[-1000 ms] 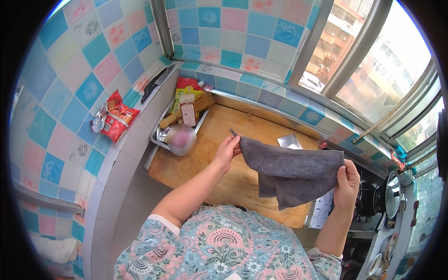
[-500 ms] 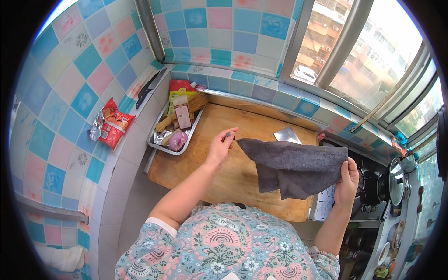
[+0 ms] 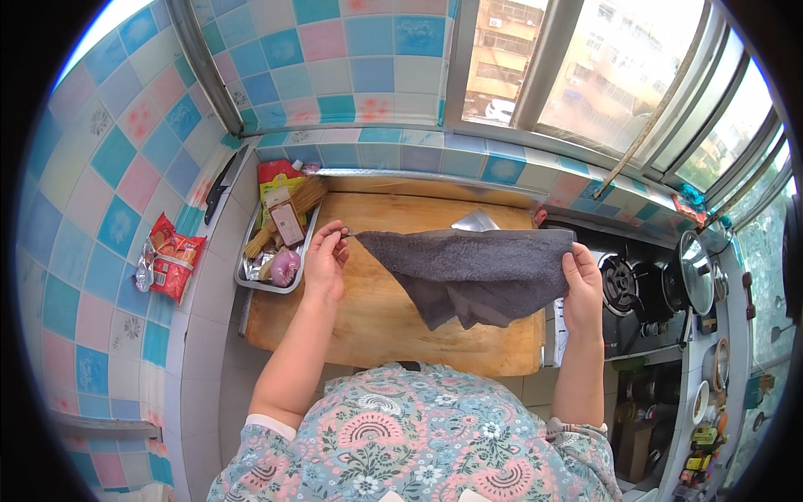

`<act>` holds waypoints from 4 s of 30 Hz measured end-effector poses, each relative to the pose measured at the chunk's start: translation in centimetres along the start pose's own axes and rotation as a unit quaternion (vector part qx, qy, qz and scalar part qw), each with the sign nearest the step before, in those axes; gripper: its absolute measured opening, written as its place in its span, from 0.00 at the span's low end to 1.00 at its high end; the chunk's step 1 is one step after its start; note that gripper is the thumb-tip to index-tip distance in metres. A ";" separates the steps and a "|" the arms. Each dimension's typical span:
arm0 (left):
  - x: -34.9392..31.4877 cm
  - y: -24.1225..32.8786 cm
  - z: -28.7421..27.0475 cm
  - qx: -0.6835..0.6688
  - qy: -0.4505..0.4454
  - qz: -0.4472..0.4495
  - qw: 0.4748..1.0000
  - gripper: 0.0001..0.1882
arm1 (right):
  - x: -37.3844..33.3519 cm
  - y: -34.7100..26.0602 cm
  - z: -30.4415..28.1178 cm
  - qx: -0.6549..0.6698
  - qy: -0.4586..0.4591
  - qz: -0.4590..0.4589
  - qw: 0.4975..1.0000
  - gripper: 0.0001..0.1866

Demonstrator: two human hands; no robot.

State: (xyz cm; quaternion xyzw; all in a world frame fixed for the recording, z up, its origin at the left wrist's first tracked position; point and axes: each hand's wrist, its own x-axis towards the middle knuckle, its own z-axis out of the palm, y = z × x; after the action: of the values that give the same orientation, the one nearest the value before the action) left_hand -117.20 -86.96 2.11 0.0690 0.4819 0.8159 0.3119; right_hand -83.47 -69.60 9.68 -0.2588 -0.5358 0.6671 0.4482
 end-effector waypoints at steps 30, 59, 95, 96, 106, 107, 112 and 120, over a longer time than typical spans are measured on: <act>-9.4 -1.3 8.7 0.236 -0.320 -0.027 0.917 0.09 | -1.3 2.9 10.3 -0.392 -0.092 -0.324 0.856 0.10; -5.0 -0.5 3.8 -0.065 -0.119 -0.096 0.986 0.12 | -1.2 6.5 0.4 0.054 0.049 0.049 0.996 0.17; -7.2 2.3 3.1 -0.075 -0.087 0.001 0.993 0.09 | -4.6 9.4 -2.1 -0.020 0.023 0.192 0.981 0.08; -7.3 2.3 3.3 -0.073 -0.083 -0.001 0.994 0.09 | -4.7 9.6 -2.3 -0.020 0.020 0.196 0.980 0.08; -8.0 2.9 5.0 -0.033 -0.177 -0.054 0.982 0.13 | -4.9 10.0 -2.9 0.022 0.037 0.239 0.970 0.06; -7.8 3.2 5.3 -0.027 -0.183 -0.054 0.981 0.15 | -4.9 10.1 -2.8 0.031 0.039 0.237 0.970 0.06; -4.3 5.3 3.2 -0.139 -0.154 -0.009 0.978 0.19 | -4.7 10.0 -2.1 0.056 0.033 0.226 0.972 0.05; -0.4 -2.8 -10.9 0.130 0.057 -0.069 0.988 0.24 | -4.6 11.3 -1.2 0.005 0.032 0.276 0.961 0.06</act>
State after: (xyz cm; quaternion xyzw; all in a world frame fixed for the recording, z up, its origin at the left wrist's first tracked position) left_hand -120.14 -94.29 -5.86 0.0292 0.6040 0.7256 0.3283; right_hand -84.00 -73.31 -2.00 -0.4161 -0.4256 0.7586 0.2649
